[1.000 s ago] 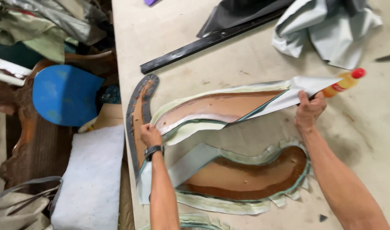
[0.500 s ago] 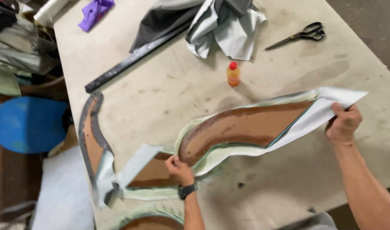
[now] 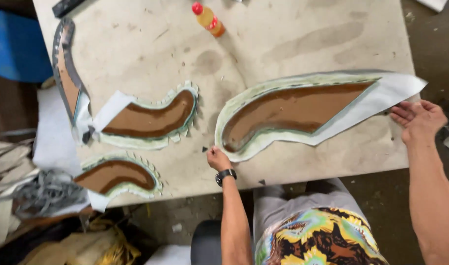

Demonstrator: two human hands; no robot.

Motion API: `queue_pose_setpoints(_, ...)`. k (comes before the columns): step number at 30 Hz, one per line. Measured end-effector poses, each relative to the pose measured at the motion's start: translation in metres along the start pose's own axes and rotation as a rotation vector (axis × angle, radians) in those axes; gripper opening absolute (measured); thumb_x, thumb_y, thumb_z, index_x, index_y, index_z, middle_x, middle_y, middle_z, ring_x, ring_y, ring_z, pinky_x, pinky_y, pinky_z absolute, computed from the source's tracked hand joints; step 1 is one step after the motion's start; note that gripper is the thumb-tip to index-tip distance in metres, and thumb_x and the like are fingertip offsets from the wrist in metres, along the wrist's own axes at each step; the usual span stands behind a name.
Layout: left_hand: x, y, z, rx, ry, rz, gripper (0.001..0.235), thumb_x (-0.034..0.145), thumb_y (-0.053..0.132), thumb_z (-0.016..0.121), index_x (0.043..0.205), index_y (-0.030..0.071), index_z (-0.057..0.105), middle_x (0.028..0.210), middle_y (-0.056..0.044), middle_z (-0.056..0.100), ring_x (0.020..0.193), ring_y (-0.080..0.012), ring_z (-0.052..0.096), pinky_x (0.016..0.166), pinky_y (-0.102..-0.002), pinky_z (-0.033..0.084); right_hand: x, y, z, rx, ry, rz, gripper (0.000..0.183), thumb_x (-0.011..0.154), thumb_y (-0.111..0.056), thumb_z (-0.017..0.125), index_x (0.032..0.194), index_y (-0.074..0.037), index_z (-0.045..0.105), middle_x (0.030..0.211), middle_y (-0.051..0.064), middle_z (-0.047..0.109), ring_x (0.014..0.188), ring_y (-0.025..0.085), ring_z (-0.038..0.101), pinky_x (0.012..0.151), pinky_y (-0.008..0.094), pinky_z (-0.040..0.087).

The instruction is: Using scissors to trim excess fabric and cut relief notches along the curved edges of upholstered furniture components.

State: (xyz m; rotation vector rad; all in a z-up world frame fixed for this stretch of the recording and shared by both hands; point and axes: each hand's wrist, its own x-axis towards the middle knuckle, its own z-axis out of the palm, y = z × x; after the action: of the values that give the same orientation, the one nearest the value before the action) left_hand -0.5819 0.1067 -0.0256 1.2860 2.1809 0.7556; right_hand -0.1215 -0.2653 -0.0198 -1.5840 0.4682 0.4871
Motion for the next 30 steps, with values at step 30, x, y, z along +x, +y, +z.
queue_pose_setpoints(30, 0.021, -0.023, 0.006, 0.016, -0.334, 0.409, 0.026, 0.075, 0.012, 0.089, 0.100, 0.015, 0.084, 0.091, -0.010, 0.080, 0.089, -0.0305, 0.077, 0.078, -0.039, 0.062, -0.079, 0.080, 0.130, -0.408, -0.032, 0.097, 0.017, 0.100, -0.016, 0.069, 0.106, -0.001, 0.064, 0.075, 0.008, 0.067, 0.052, 0.017, 0.072, 0.044, 0.030, 0.063)
